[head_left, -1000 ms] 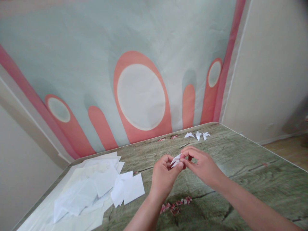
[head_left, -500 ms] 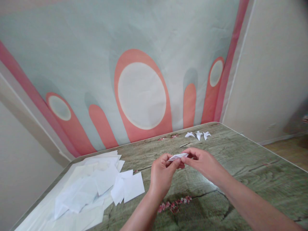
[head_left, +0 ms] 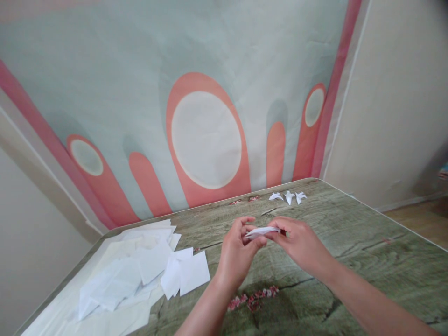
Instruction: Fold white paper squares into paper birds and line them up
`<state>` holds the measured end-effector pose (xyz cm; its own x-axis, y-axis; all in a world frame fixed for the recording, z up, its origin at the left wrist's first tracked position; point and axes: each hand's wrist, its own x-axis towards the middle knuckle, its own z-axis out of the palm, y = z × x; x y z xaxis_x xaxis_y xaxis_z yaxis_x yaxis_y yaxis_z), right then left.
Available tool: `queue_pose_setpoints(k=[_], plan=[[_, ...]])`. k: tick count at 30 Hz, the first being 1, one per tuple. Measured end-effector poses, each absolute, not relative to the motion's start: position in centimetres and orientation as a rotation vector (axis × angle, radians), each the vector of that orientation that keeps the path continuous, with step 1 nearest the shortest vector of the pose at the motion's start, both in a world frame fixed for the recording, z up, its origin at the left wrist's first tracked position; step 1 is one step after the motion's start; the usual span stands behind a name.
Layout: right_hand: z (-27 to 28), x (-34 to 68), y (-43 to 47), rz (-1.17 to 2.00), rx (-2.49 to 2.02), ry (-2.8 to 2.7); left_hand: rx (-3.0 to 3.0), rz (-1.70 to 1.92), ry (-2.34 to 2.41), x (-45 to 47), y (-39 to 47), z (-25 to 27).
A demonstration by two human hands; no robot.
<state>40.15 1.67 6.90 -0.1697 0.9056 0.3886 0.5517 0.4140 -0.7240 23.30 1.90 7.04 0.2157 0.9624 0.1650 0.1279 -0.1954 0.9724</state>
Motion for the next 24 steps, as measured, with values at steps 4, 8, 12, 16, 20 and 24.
queue_pose_setpoints(k=[4,8,12,16,20,24], plan=[[7.07,40.26,1.48,0.485,-1.248,-1.93,1.729,0.989,1.186,22.66,1.9,7.43],[7.35,40.07,1.52,0.578,-1.312,-1.81,1.597,1.093,1.204,23.06,1.7,7.29],[7.59,39.91,1.28,0.593,-1.323,-1.734,1.383,1.183,1.088,23.63,1.74,7.12],[7.48,39.9,1.03,0.454,-1.197,-1.766,1.513,1.161,1.094,23.17,2.02,7.4],[7.41,39.68,0.93,0.489,-1.22,-1.636,1.452,1.192,1.078,22.74,2.19,7.46],[7.55,39.42,0.63,0.499,-1.28,-1.596,1.218,1.177,0.905,23.18,1.96,7.22]])
